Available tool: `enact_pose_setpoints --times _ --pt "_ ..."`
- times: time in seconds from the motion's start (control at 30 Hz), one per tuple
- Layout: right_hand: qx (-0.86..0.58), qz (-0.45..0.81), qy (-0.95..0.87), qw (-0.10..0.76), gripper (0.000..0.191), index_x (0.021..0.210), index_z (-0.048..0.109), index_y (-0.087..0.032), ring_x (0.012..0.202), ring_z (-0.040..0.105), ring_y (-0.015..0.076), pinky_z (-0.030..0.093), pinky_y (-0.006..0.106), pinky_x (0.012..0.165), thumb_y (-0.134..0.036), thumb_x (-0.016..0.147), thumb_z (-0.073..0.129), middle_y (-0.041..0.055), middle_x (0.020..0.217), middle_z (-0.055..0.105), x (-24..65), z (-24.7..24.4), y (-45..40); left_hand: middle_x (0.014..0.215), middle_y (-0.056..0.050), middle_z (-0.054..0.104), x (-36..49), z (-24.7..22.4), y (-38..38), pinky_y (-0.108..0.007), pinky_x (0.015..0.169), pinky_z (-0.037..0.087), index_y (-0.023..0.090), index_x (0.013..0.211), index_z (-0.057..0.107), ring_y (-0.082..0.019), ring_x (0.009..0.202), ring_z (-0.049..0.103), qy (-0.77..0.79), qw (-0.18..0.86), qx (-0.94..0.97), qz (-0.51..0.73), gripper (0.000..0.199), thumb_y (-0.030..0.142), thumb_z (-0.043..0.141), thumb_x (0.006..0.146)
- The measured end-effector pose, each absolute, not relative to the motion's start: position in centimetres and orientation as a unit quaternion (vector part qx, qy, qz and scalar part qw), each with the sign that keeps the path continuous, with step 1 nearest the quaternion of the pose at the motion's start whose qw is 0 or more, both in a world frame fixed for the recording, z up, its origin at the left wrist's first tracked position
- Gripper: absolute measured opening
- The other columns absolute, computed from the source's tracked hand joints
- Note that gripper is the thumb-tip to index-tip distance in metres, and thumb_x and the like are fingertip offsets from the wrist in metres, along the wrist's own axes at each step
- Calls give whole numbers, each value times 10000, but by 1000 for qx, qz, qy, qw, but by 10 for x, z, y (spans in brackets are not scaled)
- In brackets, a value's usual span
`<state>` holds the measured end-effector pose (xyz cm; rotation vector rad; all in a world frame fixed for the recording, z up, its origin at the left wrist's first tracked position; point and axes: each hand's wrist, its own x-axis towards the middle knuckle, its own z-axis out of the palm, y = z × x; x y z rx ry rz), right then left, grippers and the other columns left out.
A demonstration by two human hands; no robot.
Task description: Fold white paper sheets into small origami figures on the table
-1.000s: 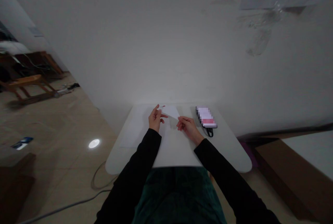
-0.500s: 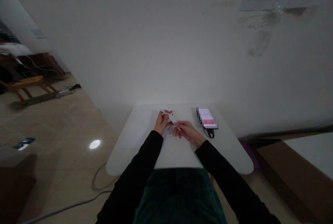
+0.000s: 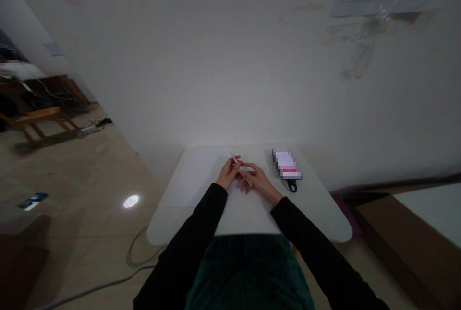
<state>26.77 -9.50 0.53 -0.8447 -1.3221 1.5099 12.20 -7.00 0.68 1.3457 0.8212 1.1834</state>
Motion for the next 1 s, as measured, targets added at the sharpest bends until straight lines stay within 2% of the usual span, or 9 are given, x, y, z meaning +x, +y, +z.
enact_pose_setpoints --times 0.13,0.27,0.4,0.53,0.67,0.77,1.0 --pt "-334 629 -525 467 566 1196 463 -203 483 649 178 504 259 373 -443 736 689 43 759 697 268 3 -93 1025 -90 597 122 9 -71 -203 487 415 161 1228 472 -81 593 521 354 550 581 484 636 570 596 757" --pt "-335 637 -510 471 549 1159 474 -195 487 653 190 503 264 371 -438 724 704 38 718 698 267 3 -92 1044 -107 616 123 10 -74 -223 503 426 140 1218 506 -77 565 509 368 539 580 487 631 562 599 757" --pt "-334 632 -511 478 551 1151 465 -195 511 663 190 504 256 380 -422 717 717 39 742 700 267 3 -93 1106 -127 610 123 12 -76 -231 525 449 134 1228 516 -110 643 561 374 523 590 489 629 534 617 753" --pt "-330 634 -510 478 567 1176 453 -195 512 664 185 505 254 384 -408 722 717 36 763 696 267 2 -92 1080 -124 627 123 12 -76 -236 512 450 138 1267 488 -130 648 586 376 520 601 476 647 537 593 768" --pt "-332 641 -501 477 585 1199 460 -194 506 661 181 507 258 383 -394 718 724 34 776 690 268 4 -93 1119 -126 608 123 11 -76 -240 570 481 160 1269 472 -170 785 625 362 529 599 480 648 547 595 764" --pt "-325 649 -499 473 583 1204 468 -199 517 664 181 508 256 389 -388 718 728 36 778 692 268 7 -94 1148 -124 587 123 13 -78 -242 582 489 173 1265 460 -177 820 631 357 541 593 478 648 547 607 757" --pt "-315 656 -480 489 539 1154 512 -195 620 685 204 541 279 428 -378 703 744 51 799 696 268 1 -90 1105 -119 597 123 17 -80 -222 494 453 172 1260 469 -110 631 581 363 525 601 480 623 541 592 773"
